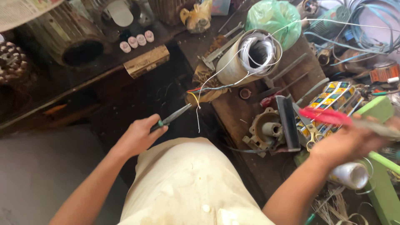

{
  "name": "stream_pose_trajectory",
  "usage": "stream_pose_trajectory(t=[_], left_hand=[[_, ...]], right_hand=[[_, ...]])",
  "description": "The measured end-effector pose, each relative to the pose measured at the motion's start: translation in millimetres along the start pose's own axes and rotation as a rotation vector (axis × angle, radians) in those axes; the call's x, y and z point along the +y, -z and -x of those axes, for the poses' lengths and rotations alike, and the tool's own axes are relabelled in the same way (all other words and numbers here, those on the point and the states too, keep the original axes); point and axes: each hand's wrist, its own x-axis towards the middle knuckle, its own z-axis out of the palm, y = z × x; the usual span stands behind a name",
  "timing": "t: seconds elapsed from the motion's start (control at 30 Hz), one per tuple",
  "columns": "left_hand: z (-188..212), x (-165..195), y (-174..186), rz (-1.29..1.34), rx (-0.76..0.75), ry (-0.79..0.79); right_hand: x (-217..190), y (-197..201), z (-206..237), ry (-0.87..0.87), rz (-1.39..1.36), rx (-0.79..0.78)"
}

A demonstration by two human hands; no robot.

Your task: The person strips the insulation from the ends of several colored wires using pliers and a knife. They then wrap the exposed wire ends with white insulating tape and black electrical tape. The person works at a cluttered workbench in a workshop.

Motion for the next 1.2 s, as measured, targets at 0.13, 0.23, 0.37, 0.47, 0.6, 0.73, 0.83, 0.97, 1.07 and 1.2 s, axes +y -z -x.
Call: stream_pose_trajectory(t=[0.13,0.23,0.37,0.47,0.6,0.73,0.83,0.97,1.07,1.2], left_hand=[[-16.8,-4.0,-2.1,-0.064,-0.015,-0.086],[-25.9,-0.3,-5.0,-0.048,0.027,-0.228],[-28.4,8.5,-9.4,-0.088,-0.047,-0.139],[-24.3,18.2,-18.1,-0.084,-0.053,-0.185],[-13.5,32.3,-35.1,-0.047,-0.027,-0.243],[-4.8,36.5,-37.7,-0.013,-0.056,-0.128],[1.5,35.3,-35.2,0.006,-0.033,-0.091],[6.6,32.9,-34.0,0.034,-0.004,-0.087],[7.4,32.5,-35.2,0.028,0.018,-0.099],[7.2,32.3,-35.9,0.014,0.040,-0.111]], right_hand=[[-26.5,2.9,49.8,-0.379,-0.503,0.139],[-37.5,-23.8,98.8,-0.766,-0.785,0.139],[-66.5,-71.1,158.9,-1.182,-0.383,0.190],[-82.3,-83.2,168.8,-1.314,-0.437,-0.108],[-74.8,-76.7,148.8,-0.917,0.435,-0.665],[-63.2,-72.8,124.2,-0.681,0.721,-0.874],[-62.6,-78.7,107.1,-0.357,0.718,-0.988],[-66.2,-94.2,94.5,-0.131,0.760,-1.099],[-68.3,-105.3,92.4,0.092,0.914,-1.144],[-70.9,-114.4,93.4,0.114,0.969,-1.168]])
